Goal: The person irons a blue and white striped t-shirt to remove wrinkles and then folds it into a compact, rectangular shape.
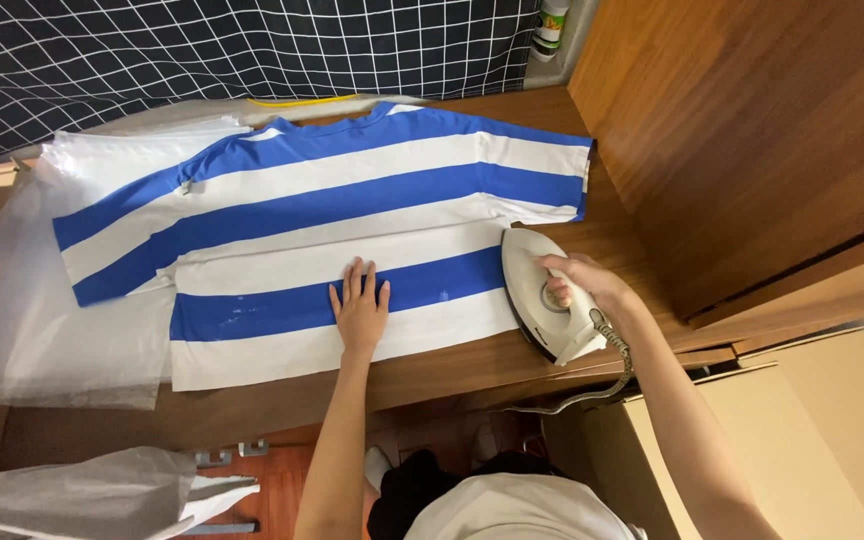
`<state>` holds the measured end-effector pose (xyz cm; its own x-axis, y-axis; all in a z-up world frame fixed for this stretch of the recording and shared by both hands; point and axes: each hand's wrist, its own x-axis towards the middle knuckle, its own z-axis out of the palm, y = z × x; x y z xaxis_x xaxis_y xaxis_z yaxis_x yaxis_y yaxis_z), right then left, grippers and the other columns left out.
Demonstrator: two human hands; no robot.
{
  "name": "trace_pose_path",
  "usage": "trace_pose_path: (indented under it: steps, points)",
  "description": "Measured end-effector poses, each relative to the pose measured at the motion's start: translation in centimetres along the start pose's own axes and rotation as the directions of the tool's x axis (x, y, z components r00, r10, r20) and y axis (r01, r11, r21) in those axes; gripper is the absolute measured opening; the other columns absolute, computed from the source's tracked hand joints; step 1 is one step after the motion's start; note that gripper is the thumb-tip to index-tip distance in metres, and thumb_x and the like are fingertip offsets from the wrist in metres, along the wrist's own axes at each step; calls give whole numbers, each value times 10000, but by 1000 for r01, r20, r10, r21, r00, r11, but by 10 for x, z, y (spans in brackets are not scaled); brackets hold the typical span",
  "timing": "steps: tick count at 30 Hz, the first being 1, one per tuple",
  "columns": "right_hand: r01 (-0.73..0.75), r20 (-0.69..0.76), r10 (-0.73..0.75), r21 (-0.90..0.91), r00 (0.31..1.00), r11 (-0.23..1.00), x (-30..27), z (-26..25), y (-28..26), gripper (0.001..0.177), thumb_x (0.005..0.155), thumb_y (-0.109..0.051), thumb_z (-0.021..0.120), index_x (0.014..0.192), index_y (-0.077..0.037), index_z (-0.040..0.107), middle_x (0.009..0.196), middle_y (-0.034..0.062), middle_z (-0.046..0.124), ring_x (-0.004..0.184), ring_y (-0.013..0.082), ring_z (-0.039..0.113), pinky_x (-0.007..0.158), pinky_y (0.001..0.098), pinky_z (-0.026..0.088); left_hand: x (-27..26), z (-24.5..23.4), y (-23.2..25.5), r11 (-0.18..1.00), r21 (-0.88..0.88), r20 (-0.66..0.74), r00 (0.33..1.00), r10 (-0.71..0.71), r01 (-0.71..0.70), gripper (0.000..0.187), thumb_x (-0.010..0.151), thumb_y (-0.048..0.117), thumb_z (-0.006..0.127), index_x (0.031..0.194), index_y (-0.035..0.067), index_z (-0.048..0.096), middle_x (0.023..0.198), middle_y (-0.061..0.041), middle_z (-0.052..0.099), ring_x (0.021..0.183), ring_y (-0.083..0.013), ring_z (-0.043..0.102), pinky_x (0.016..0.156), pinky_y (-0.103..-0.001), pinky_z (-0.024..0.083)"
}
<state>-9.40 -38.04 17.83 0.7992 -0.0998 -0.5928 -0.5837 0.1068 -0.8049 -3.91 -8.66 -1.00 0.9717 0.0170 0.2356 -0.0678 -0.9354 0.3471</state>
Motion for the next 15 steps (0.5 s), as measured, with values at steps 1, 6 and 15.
trace_pose_path:
  steps: [1,6,15]
  points:
    - [1,-1,-1,0,1000,1000,-2,-3,0,295,763,-186,632,881,3,438,504,5,333,368,83,358,327,245,318,6,0,0,1000,-1,-1,1000,1,-1,451,925,462,279,1316,253,363,1421,47,235,1313,-135,196,1063,-447,25]
    - [10,-10,-10,-15,1000,1000,-24,12,-4,362,766,-184,648,965,15,422,516,29,358,369,108,363,330,279,332,46,32,-20,859,-434,171,961,-218,272,339,889,434,433,1102,212,574,1085,7,534,1051,-156,541,857,-304,446]
    - [27,237,-124,376,964,926,-41,112,-21,630,821,-470,487,1214,16,408,1048,134,518,930,234,561,838,411,453,31,-139,124,429,-672,711,688,146,603,520,816,447,476,1090,6,493,768,-195,635,610,-262,649,544,-362,545]
